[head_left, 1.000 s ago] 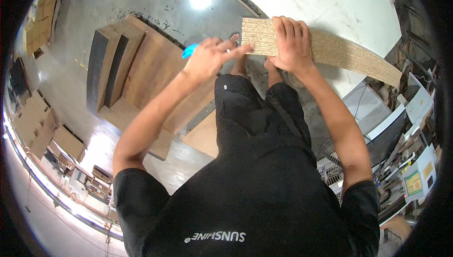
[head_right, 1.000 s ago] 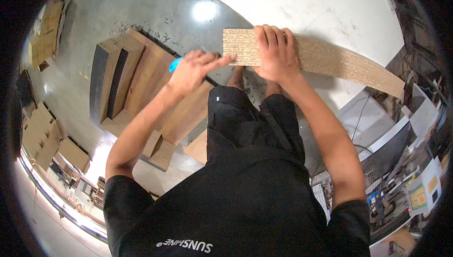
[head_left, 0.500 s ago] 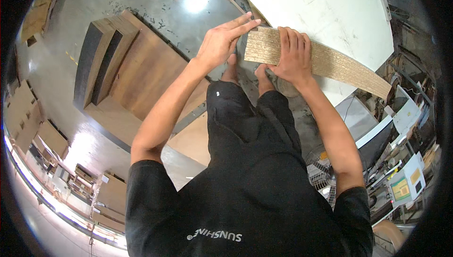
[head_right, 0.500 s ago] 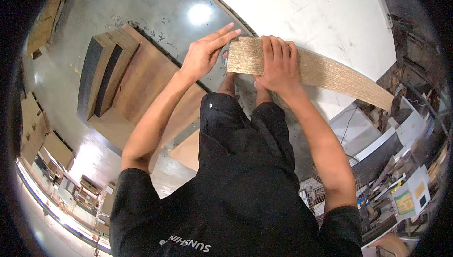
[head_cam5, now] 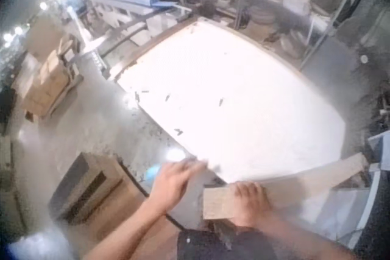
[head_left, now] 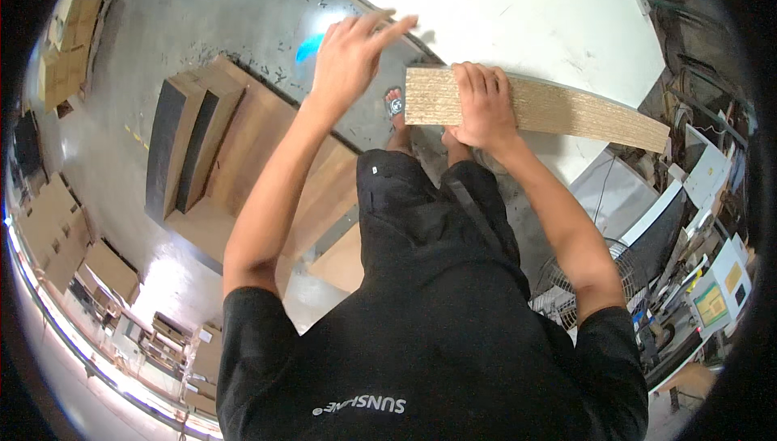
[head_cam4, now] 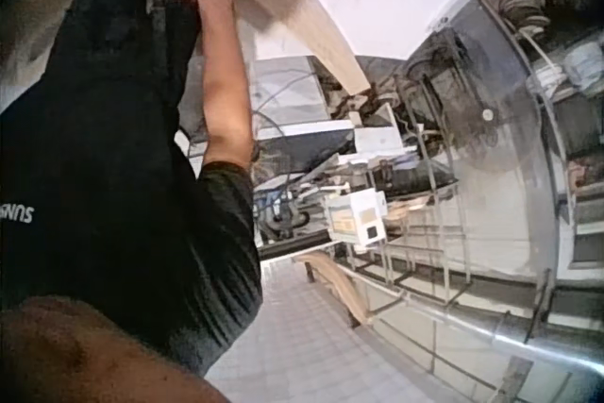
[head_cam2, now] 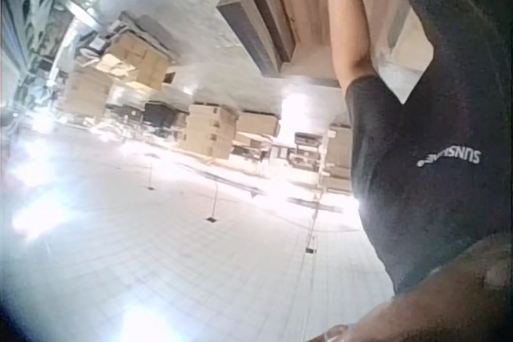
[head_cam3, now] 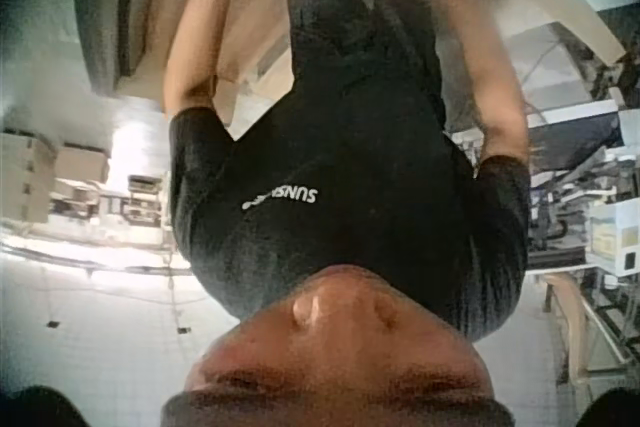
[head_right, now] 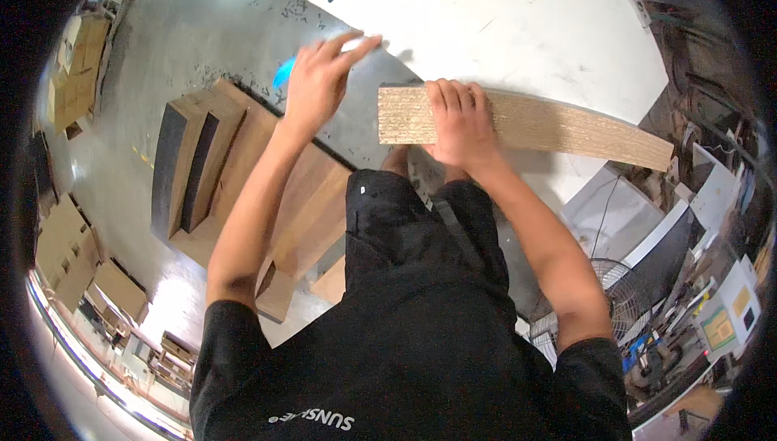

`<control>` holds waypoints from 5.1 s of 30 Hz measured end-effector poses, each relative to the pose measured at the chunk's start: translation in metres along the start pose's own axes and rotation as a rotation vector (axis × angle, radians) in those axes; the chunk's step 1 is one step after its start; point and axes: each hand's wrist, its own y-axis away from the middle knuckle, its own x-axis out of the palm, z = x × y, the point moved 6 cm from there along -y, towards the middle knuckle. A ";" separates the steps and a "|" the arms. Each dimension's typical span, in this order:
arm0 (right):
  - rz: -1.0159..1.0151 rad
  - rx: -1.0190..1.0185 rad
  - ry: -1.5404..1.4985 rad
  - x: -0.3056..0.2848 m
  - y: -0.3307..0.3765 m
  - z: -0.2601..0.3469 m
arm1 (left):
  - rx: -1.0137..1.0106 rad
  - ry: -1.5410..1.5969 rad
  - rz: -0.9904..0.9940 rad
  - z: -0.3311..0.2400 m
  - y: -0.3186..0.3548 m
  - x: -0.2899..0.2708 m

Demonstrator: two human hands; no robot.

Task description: Trimming excess material from the edges of wood panels using a utility knife in a furniture factory.

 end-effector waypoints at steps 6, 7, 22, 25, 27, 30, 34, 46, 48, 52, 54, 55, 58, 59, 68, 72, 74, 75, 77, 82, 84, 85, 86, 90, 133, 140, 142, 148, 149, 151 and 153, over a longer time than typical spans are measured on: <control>0.103 0.008 0.100 0.005 0.001 0.001 | 0.229 0.026 -0.064 -0.004 -0.116 0.061; 0.121 0.017 0.071 0.004 0.005 -0.004 | 0.217 0.146 -0.056 -0.017 -0.111 0.060; -0.254 0.100 -0.348 -0.026 0.048 -0.044 | -0.362 0.717 0.383 -0.007 0.095 0.098; -0.949 0.442 -0.338 -0.052 0.166 -0.169 | -0.269 0.647 0.386 -0.001 0.091 0.098; -1.156 1.178 -0.606 -0.049 0.267 -0.272 | -0.320 0.688 0.370 -0.001 0.098 0.095; -1.782 1.294 -1.536 0.004 0.405 -0.408 | -0.468 0.784 0.371 -0.011 0.096 0.105; -1.658 0.769 -2.234 0.059 0.395 -0.488 | -0.463 0.798 0.433 -0.023 0.087 0.105; -1.400 -0.261 -2.571 0.067 0.303 -0.548 | -0.301 0.396 0.406 -0.030 0.082 0.093; -1.395 -0.306 -2.657 0.064 0.297 -0.545 | -0.372 0.413 0.387 -0.027 0.085 0.090; -1.402 -0.366 -2.784 0.055 0.294 -0.540 | -0.378 0.404 0.402 -0.028 0.085 0.087; -1.407 -0.376 -2.803 0.048 0.299 -0.534 | -0.523 0.552 0.393 -0.029 0.092 0.086; -1.618 0.078 -2.351 0.049 0.327 -0.538 | -0.525 0.556 0.392 -0.042 0.088 0.082; -1.682 0.650 -1.968 0.022 0.365 -0.512 | -0.951 0.751 0.584 -0.050 0.102 0.063; -1.676 1.005 -1.798 0.005 0.374 -0.491 | -0.958 0.746 0.560 -0.052 0.105 0.055; -1.417 1.497 -1.901 -0.031 0.455 -0.500 | -1.284 1.114 0.581 -0.078 0.185 0.071; -1.306 1.562 -1.882 -0.035 0.483 -0.548 | -1.388 1.264 0.662 -0.119 0.122 0.092; -1.147 1.733 -1.682 -0.024 0.478 -0.582 | -1.469 1.254 0.555 -0.116 0.103 0.092; -1.037 1.851 -1.519 -0.020 0.471 -0.595 | -1.509 1.278 0.515 -0.105 0.103 0.095; -0.903 2.004 -1.352 0.003 0.480 -0.618 | -1.492 1.327 0.651 -0.122 0.050 0.092; -0.600 2.102 -1.105 0.031 0.493 -0.671 | -1.364 1.361 0.882 -0.104 0.001 0.101; -0.547 2.074 -1.123 0.036 0.469 -0.676 | -1.432 1.322 0.818 -0.080 0.005 0.112; -0.534 2.066 -1.129 0.037 0.466 -0.678 | -1.503 1.290 0.783 -0.071 0.007 0.120; -0.532 2.067 -1.128 0.036 0.468 -0.679 | -1.451 1.219 0.864 -0.076 -0.003 0.121; -0.514 2.043 -1.135 0.034 0.456 -0.683 | -1.459 1.045 0.848 -0.063 -0.002 0.113; -0.009 0.032 -0.002 -0.039 0.087 -0.171 | -0.652 1.386 -0.006 -0.110 0.006 0.127; 0.034 0.030 0.024 -0.037 0.079 -0.162 | -0.605 1.381 -0.007 -0.103 0.008 0.128; 0.053 0.031 0.060 -0.037 0.079 -0.161 | -0.615 1.379 -0.015 -0.103 0.008 0.128; 0.029 0.018 0.078 -0.036 0.078 -0.161 | -0.591 1.351 0.004 -0.103 0.007 0.125; 0.033 0.018 0.078 -0.037 0.078 -0.161 | -0.586 1.359 0.033 -0.103 0.007 0.125; 0.040 0.007 0.055 -0.039 0.078 -0.161 | -0.582 1.372 0.062 -0.101 0.007 0.124; 0.047 0.013 0.039 -0.040 0.078 -0.161 | -0.548 1.378 0.092 -0.098 0.006 0.124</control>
